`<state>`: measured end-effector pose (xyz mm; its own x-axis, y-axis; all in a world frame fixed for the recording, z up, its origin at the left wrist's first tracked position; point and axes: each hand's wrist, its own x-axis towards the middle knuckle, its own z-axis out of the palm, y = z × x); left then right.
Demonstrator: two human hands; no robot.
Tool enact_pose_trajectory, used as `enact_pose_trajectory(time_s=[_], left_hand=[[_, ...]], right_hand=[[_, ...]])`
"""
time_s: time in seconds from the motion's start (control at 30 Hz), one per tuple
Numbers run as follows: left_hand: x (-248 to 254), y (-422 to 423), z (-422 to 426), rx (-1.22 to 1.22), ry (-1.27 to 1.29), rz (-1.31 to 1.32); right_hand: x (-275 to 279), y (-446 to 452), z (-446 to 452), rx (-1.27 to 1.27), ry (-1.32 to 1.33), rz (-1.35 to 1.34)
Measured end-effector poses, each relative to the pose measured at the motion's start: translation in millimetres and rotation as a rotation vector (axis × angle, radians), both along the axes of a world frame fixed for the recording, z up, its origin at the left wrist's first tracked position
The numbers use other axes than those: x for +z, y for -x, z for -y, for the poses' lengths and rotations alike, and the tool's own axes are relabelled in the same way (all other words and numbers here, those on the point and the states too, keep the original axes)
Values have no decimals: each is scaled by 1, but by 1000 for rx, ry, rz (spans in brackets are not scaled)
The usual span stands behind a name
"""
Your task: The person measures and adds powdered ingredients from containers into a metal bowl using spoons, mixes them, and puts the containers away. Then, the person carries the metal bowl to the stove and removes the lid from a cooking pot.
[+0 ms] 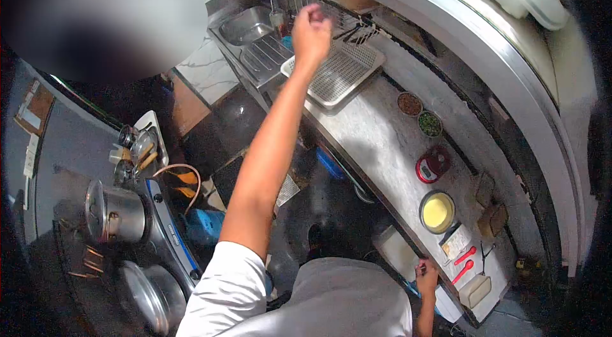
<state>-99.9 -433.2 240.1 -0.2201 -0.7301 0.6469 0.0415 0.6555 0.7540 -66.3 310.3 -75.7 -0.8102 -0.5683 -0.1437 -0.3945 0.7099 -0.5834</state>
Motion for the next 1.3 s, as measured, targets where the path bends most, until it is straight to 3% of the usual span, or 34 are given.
enact_pose_trajectory(time_s=[0.1,0.3,0.33,0.37,0.43,0.47,0.63,0.7,0.73,0.77,0.83,0.87,0.9,0.97,1.0,1.07,1.17,1.23,1.3], left_hand=[[30,21,65,214,51,154],[33,90,172,69,240,279],[34,100,183,10,210,326],[27,117,201,-2,210,321],[3,148,234,99,766,181],[6,143,234,-50,388,264],[44,68,181,28,228,501],[48,42,185,-24,348,461],[39,36,204,-206,120,362],[42,26,206,-202,124,367],[43,-2,199,-386,-283,161],[45,-7,196,-377,-354,58],[45,-8,202,-373,-354,59],[43,-11,215,-430,42,147],[43,-21,211,-422,38,145],[35,-51,191,-507,-291,66],[2,-96,166,-635,-614,-90],[-19,-131,139,-679,-587,-16],[-29,-167,87,-503,-351,334]], right_hand=[[6,-24,-1,-83,-48,55],[-24,-87,-14,-199,-47,-54],[-20,-102,-10,-356,20,129],[-22,-112,-8,-368,19,124],[-28,-135,-7,-363,-23,14],[19,-143,28,-400,-66,113],[9,-165,35,-387,-19,104],[-2,-160,34,-397,30,117],[-7,-154,29,-373,-51,125],[-11,-151,27,-347,-134,134],[-18,-142,32,-357,-18,135],[-29,-129,31,-353,27,154],[-19,-125,44,-351,68,175],[2,-106,62,-334,11,229],[4,-96,69,-266,-23,143],[7,-79,75,-130,-41,8],[6,-70,89,-288,58,141],[7,-70,93,-233,44,113],[28,-70,134,-204,208,90]])
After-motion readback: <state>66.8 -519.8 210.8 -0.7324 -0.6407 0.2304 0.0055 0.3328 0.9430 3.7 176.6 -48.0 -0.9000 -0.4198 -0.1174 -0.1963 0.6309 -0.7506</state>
